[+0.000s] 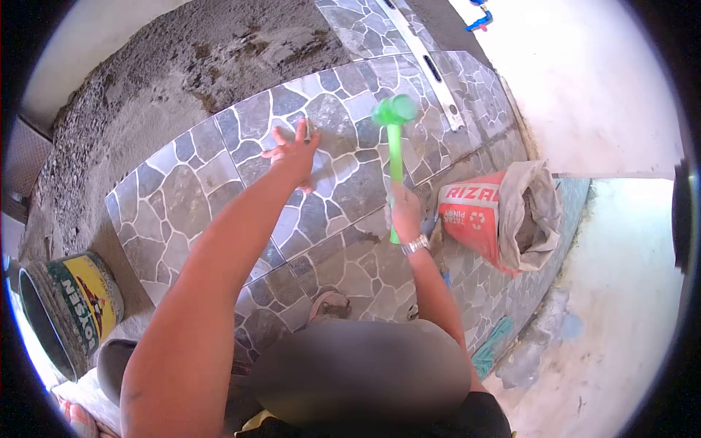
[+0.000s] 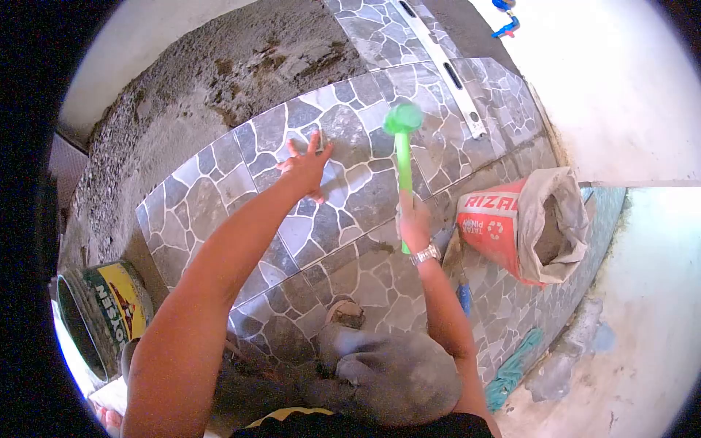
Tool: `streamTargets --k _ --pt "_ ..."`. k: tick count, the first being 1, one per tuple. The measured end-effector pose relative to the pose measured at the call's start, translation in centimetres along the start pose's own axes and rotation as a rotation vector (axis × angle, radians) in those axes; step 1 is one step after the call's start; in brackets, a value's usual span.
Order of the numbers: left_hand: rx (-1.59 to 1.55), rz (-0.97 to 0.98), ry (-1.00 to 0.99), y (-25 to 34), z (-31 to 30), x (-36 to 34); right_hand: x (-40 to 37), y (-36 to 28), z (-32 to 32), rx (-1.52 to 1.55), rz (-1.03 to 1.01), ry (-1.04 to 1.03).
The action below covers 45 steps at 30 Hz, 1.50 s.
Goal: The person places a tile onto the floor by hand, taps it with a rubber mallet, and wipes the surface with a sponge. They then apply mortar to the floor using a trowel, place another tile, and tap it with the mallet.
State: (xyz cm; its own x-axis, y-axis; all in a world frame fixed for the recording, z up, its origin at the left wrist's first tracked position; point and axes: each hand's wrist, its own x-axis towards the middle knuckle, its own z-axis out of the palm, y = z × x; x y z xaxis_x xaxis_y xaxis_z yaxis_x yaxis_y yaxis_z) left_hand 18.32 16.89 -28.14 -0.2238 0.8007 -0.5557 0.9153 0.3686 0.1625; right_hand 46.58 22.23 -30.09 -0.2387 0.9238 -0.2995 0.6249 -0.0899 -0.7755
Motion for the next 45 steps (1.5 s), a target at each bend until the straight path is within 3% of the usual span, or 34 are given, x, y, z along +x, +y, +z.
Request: streamTargets --k 2,4,6,8,11,14,17,20,24,26,30,33,34,36,39,41,43,45 --pt "0.012 0.003 -0.015 0.1 0.6 0.1 -3.2 -4.6 -1.0 0.174 0.126 -0.019" --pt "0.010 -0.011 -0.012 0.2 0.5 0.1 -2.4 0.7 1.5 -0.122 -0.349 0.278" --pt "0.022 -0.020 -0.011 0.5 0.4 -0.2 -2.4 3.7 1.9 -0.248 -0.429 0.315" --pt "0.038 -0.009 -0.033 0.6 0.5 -0.2 -1.5 4.0 1.3 -0.153 -0.159 0.097" --pt "0.056 -0.027 -0.042 0.7 0.3 -0.5 -3.6 -1.5 -1.3 0.225 0.107 -0.087" --pt "0.044 -0.028 -0.018 0.8 0.2 -0.1 -4.9 -2.3 -1.2 0.334 0.006 0.028" --pt "0.042 -0.031 -0.019 0.8 0.5 0.0 -4.1 3.5 1.8 -0.061 -0.205 0.211" --pt "0.031 -0.039 -0.014 0.9 0.1 0.4 -3.6 2.0 0.3 0.122 0.114 0.037" --pt "0.048 -0.032 -0.017 0.9 0.5 0.2 -5.8 -3.7 -1.7 0.443 -0.002 0.010" --pt "0.045 -0.033 -0.028 1.0 0.7 0.1 -4.6 2.7 0.9 0.287 -0.029 0.093" --pt "0.026 -0.025 -0.029 0.9 0.2 -0.1 -2.5 3.1 0.7 0.028 0.015 0.068" --pt "0.021 -0.013 -0.035 0.4 0.6 0.0 -3.9 -5.0 -1.0 0.339 -0.064 -0.012" --pt "0.016 -0.013 -0.032 0.4 0.6 0.1 -3.4 -4.6 -0.3 0.424 -0.106 0.019" --pt "0.018 -0.016 -0.047 0.4 0.3 0.0 -0.5 1.0 2.4 0.176 -0.197 0.096" --pt "0.023 -0.008 -0.011 0.3 0.6 -0.2 2.4 3.3 3.0 -0.301 -0.597 0.177" --pt "0.022 -0.025 -0.007 0.2 0.2 -0.1 3.7 2.0 3.2 -0.204 -0.578 0.100" --pt "0.035 -0.016 -0.040 0.4 -0.1 -0.5 0.9 -4.7 1.5 0.307 -0.131 -0.088" --pt "0.037 -0.019 -0.034 0.3 -0.2 -0.3 1.2 -5.3 2.1 0.125 -0.399 0.074"
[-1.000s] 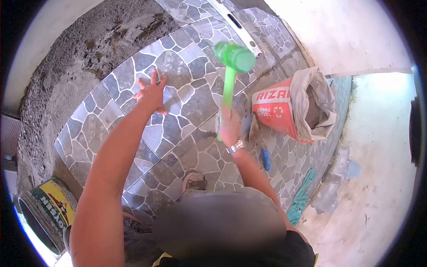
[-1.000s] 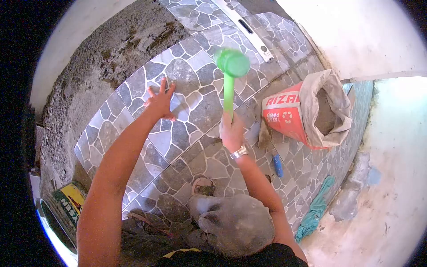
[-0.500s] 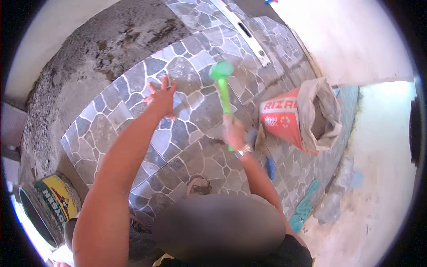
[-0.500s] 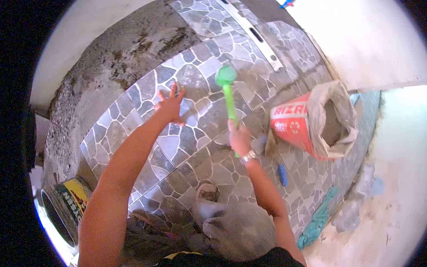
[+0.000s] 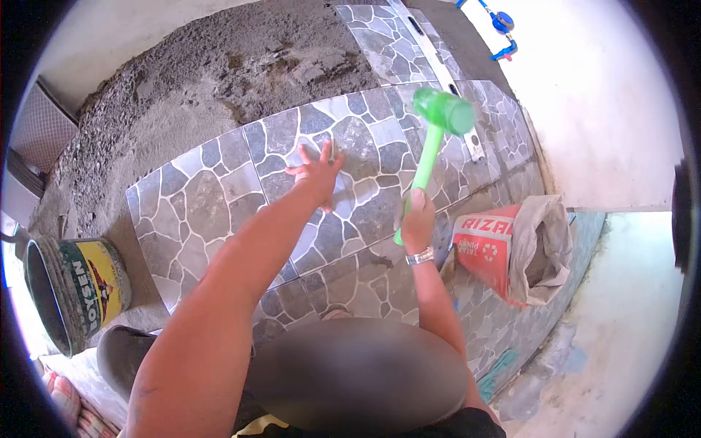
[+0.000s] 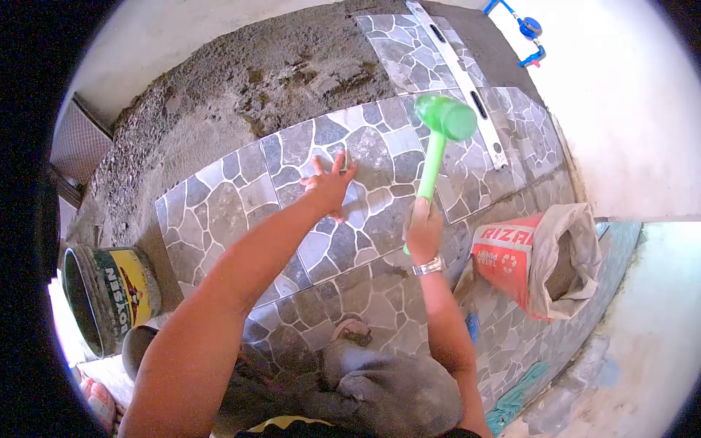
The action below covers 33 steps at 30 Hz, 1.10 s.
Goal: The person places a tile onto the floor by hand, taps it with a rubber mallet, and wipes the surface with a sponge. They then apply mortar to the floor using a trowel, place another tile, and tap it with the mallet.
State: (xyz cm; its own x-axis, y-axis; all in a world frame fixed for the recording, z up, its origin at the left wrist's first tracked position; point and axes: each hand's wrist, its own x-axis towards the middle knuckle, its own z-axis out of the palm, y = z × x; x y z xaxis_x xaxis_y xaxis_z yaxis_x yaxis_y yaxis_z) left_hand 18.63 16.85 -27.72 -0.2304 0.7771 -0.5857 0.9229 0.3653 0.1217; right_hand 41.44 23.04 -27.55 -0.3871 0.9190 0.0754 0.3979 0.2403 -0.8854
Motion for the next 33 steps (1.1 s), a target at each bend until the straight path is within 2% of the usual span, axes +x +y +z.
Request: streamTargets --k 1,3,5,6,8,9,12,14,15,16,18,21,24,25,27,30,32,33 --pt "0.002 0.002 0.002 -0.1 0.2 0.1 0.1 1.7 0.7 -0.173 -0.155 0.047" --pt "0.006 0.007 0.003 0.0 0.7 0.0 0.2 5.4 1.3 -0.328 -0.126 0.004" --pt "0.009 0.001 0.014 -0.1 0.7 0.2 1.3 8.1 1.4 -0.285 0.227 -0.175" --pt "0.008 -0.002 0.023 -0.1 0.6 0.4 2.0 5.9 1.2 -0.156 0.265 -0.155" --pt "0.010 -0.001 0.020 -0.1 1.0 0.5 2.3 -2.5 0.3 0.103 0.363 -0.118" --pt "0.006 0.000 0.016 0.0 1.2 0.5 2.5 -3.6 0.5 0.133 0.156 -0.048" --pt "0.000 0.001 0.012 -0.1 1.3 0.7 3.1 1.1 2.8 -0.215 -0.227 0.194" --pt "-0.003 0.004 0.016 -0.1 1.3 0.7 4.2 11.0 2.8 -0.218 0.041 -0.148" --pt "-0.011 0.006 0.017 0.0 1.2 0.7 4.4 11.2 2.5 -0.202 0.118 -0.216" --pt "-0.017 0.007 0.018 0.1 1.3 0.7 4.4 9.1 2.5 -0.192 0.196 -0.282" --pt "-0.032 0.004 0.020 -0.4 1.4 0.9 3.6 3.8 1.9 -0.133 0.248 -0.218" --pt "-0.060 0.016 0.040 -0.3 1.6 0.8 4.7 2.1 1.1 0.014 0.395 -0.301" --pt "-0.089 0.016 0.079 -0.7 2.2 0.4 5.1 -2.0 1.2 0.071 0.254 -0.150" --pt "-0.099 0.024 0.090 -0.9 2.5 0.3 4.7 -3.4 1.1 0.261 0.269 -0.134" --pt "-0.101 0.030 0.097 -1.1 2.8 0.4 4.6 -0.9 1.8 0.125 0.079 -0.089" --pt "-0.089 0.027 0.079 -0.6 2.7 0.2 3.1 3.2 4.1 -0.368 -0.247 0.001" --pt "-0.085 0.013 0.067 -0.6 2.4 0.5 3.7 5.3 4.6 -0.389 -0.080 -0.230" --pt "-0.087 0.018 0.085 -0.9 1.9 0.8 3.5 3.5 4.5 -0.260 -0.062 -0.206"
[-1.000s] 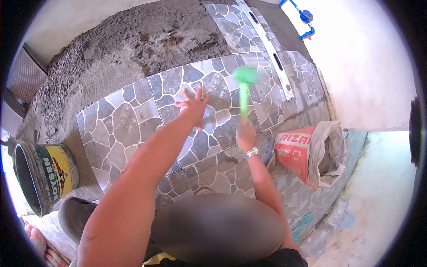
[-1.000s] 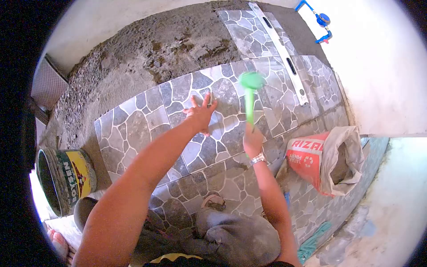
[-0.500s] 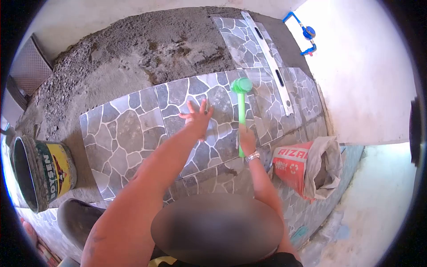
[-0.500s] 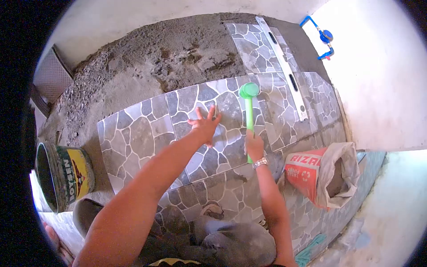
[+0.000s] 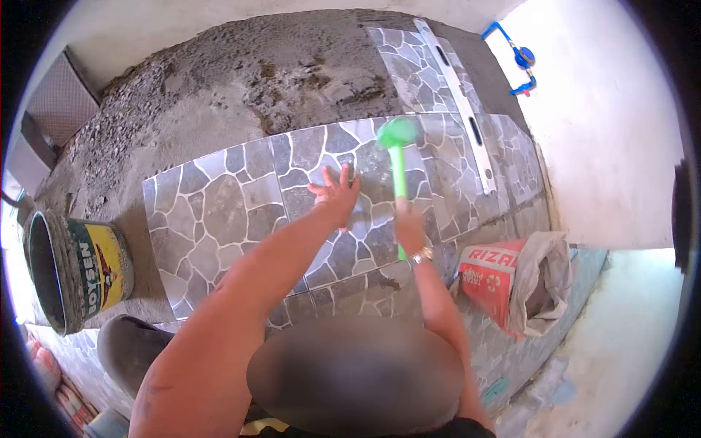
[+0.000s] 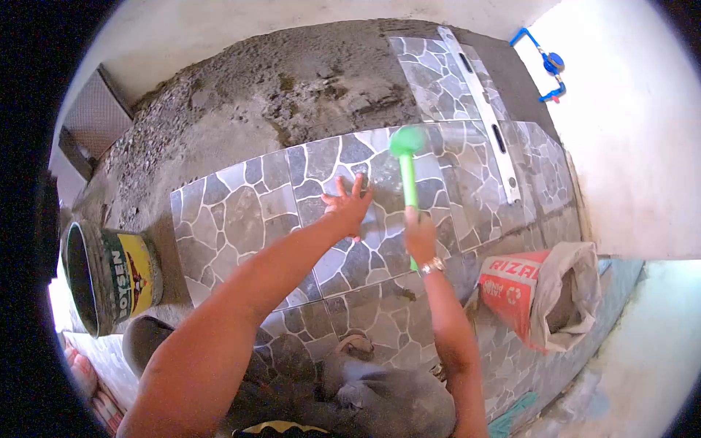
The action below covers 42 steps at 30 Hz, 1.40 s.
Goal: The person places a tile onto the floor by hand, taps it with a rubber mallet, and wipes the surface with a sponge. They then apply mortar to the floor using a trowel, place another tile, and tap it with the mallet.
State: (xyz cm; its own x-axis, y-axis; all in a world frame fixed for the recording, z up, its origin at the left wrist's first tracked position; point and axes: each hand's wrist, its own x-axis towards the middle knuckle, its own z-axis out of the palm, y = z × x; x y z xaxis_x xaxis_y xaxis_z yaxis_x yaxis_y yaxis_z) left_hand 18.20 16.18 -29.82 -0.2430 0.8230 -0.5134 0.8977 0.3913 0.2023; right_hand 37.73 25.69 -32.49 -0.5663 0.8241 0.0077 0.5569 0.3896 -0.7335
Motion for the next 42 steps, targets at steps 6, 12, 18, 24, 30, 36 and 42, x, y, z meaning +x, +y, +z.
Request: streamTargets --k 6,12,18,24,30,36,42 --pt "0.013 0.008 -0.036 0.2 0.4 -0.6 -2.9 -2.9 -0.2 -0.015 -0.135 0.119" --pt "-0.018 0.020 -0.005 0.0 1.3 -1.0 -3.7 -0.6 -0.9 0.072 -0.081 0.006" --pt "0.019 0.012 -0.008 0.3 0.3 -0.4 -3.7 -1.2 -1.6 0.110 0.282 -0.153" --pt "0.037 0.014 -0.035 0.1 0.4 -0.5 -5.6 -1.1 -2.0 0.241 0.133 0.080" --pt "0.007 0.011 -0.012 -0.1 0.8 -0.2 -6.3 3.2 -2.5 0.094 0.110 0.049" --pt "0.015 0.004 -0.027 0.0 0.3 -0.5 -5.9 4.3 -2.3 -0.662 -0.448 0.029" --pt "0.021 0.015 -0.016 -0.1 0.6 -0.3 -4.4 3.9 -1.4 -0.141 -0.090 0.115"
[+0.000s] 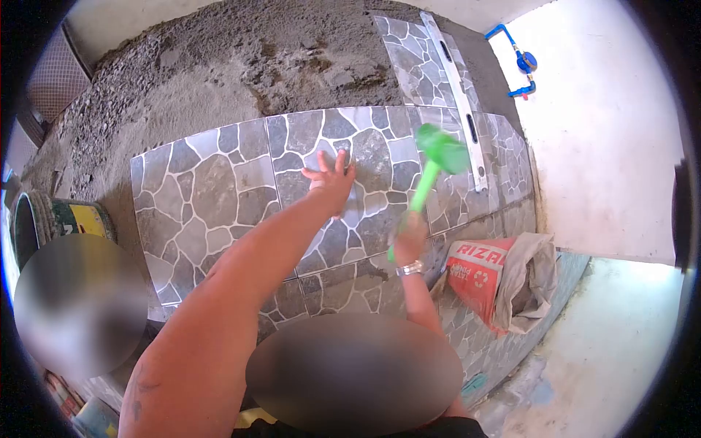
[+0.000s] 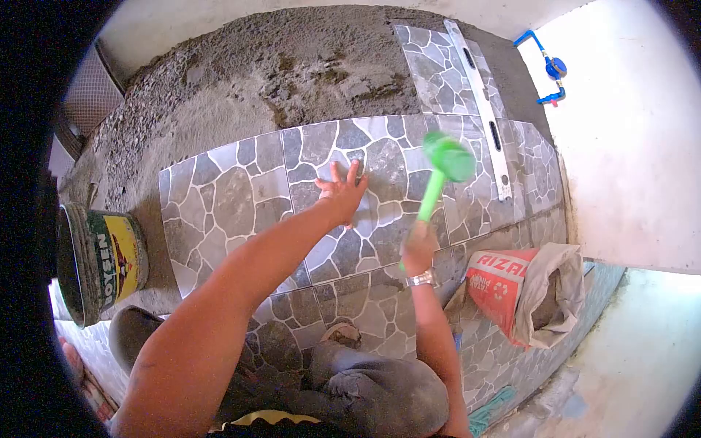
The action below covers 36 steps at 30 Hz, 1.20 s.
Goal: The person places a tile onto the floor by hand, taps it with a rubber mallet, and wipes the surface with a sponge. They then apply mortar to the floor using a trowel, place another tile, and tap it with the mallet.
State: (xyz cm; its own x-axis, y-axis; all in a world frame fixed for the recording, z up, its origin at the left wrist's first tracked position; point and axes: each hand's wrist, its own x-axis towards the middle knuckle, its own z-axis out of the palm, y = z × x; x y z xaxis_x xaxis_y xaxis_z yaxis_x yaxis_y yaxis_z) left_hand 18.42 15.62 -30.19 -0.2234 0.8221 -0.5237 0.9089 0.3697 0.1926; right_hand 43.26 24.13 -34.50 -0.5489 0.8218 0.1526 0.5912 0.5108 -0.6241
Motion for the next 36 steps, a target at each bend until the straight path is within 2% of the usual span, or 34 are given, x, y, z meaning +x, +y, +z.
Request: streamTargets --k 1,3,5,7,9,11,13,16,19,22,25,28,31,34,36 --pt "0.003 -0.004 -0.001 0.0 -0.2 0.0 0.3 -0.2 0.4 -0.124 -0.123 -0.043" --pt "0.009 -0.013 -0.005 0.2 -0.2 -0.1 1.0 -0.8 0.0 -0.098 -0.078 -0.105" --pt "-0.016 -0.018 0.017 0.0 -0.6 0.2 2.9 -5.6 -2.4 0.209 0.258 -0.140" --pt "-0.023 -0.020 -0.005 0.1 0.0 -0.4 1.8 -3.6 -0.9 0.006 0.010 -0.020" --pt "-0.010 -0.011 -0.013 0.4 -0.6 -0.6 1.2 -1.2 0.8 -0.093 -0.065 0.046" --pt "0.000 -0.009 -0.024 0.6 -0.6 -0.5 1.6 -1.1 1.3 -0.023 0.054 -0.007" --pt "0.014 -0.014 -0.024 0.7 -0.9 0.0 2.7 -3.7 -0.6 0.109 0.191 -0.111" --pt "0.049 -0.028 -0.035 0.9 -0.4 0.0 2.0 -9.9 -3.9 0.273 0.320 -0.007" --pt "0.065 -0.029 -0.018 1.0 -0.2 0.1 -0.6 -6.4 -0.1 0.132 0.344 0.145" --pt "0.059 -0.029 -0.021 1.4 -0.6 -0.1 0.1 -4.5 -1.5 0.202 0.350 -0.062" --pt "0.088 -0.029 -0.025 1.5 -0.6 -0.1 -0.6 -7.5 -4.4 0.339 0.325 0.047" --pt "0.065 -0.026 0.006 1.4 -0.2 0.1 -2.6 -4.6 -2.5 0.299 0.311 0.132" --pt "0.040 -0.019 0.030 1.1 0.3 0.3 -2.9 -1.9 -2.7 0.060 0.430 -0.033" --pt "0.033 0.011 0.037 0.5 1.1 0.3 -4.1 -3.8 -5.3 0.420 0.660 -0.124" --pt "0.063 0.052 0.070 -0.6 1.5 0.8 -5.6 -4.6 -5.9 0.389 0.354 0.022"
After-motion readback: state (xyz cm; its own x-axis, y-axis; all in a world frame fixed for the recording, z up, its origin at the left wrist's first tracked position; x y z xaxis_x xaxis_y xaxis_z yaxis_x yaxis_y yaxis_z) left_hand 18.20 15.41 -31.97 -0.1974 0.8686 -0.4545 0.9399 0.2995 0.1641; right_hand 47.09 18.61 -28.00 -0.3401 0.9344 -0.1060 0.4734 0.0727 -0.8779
